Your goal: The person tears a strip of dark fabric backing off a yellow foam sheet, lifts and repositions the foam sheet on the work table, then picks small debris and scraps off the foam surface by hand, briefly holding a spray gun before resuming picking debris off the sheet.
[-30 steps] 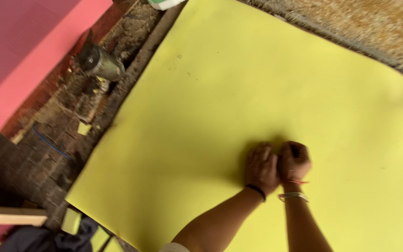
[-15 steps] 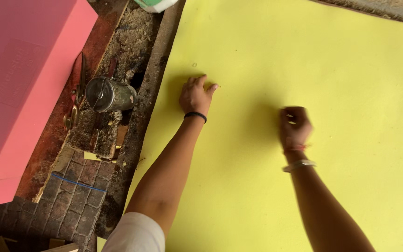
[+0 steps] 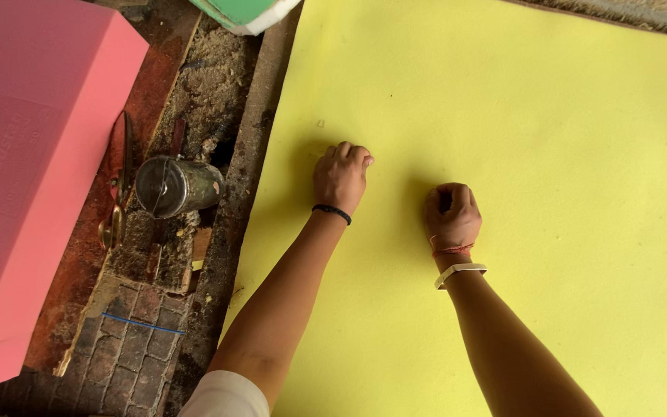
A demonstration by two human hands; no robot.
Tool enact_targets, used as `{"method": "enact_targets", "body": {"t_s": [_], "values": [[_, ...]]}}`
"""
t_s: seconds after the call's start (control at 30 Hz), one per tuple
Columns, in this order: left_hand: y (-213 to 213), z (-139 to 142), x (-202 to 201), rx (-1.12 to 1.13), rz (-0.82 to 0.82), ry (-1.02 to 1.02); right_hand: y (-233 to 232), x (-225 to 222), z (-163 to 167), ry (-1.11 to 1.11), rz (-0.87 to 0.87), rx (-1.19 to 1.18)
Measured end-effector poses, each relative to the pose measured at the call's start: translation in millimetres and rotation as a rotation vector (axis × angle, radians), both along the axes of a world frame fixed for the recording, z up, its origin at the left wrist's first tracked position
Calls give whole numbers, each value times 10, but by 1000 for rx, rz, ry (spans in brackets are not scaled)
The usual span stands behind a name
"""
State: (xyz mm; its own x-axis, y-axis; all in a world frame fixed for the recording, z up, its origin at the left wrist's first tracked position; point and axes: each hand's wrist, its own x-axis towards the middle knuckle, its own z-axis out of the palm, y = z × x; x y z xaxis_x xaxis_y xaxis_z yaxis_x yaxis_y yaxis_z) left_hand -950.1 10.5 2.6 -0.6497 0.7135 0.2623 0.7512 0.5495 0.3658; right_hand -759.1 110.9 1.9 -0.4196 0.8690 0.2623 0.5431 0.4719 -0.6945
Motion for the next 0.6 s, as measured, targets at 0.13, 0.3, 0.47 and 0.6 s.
{"method": "enact_targets", "body": {"t_s": [0.13,0.3,0.47,0.6], "values": [[70,29,-132,-55,23,-26,5,-53,-7,-42,-14,21],[-66,106,-750,211,265,-153,27,-115,0,-70,-11,36],[-134,149,-1062,111,301,-289,27,-130,-28,-100,3,65],[-72,192,-1068,62,324,-338,28,-137,-42,-109,1,55]]}}
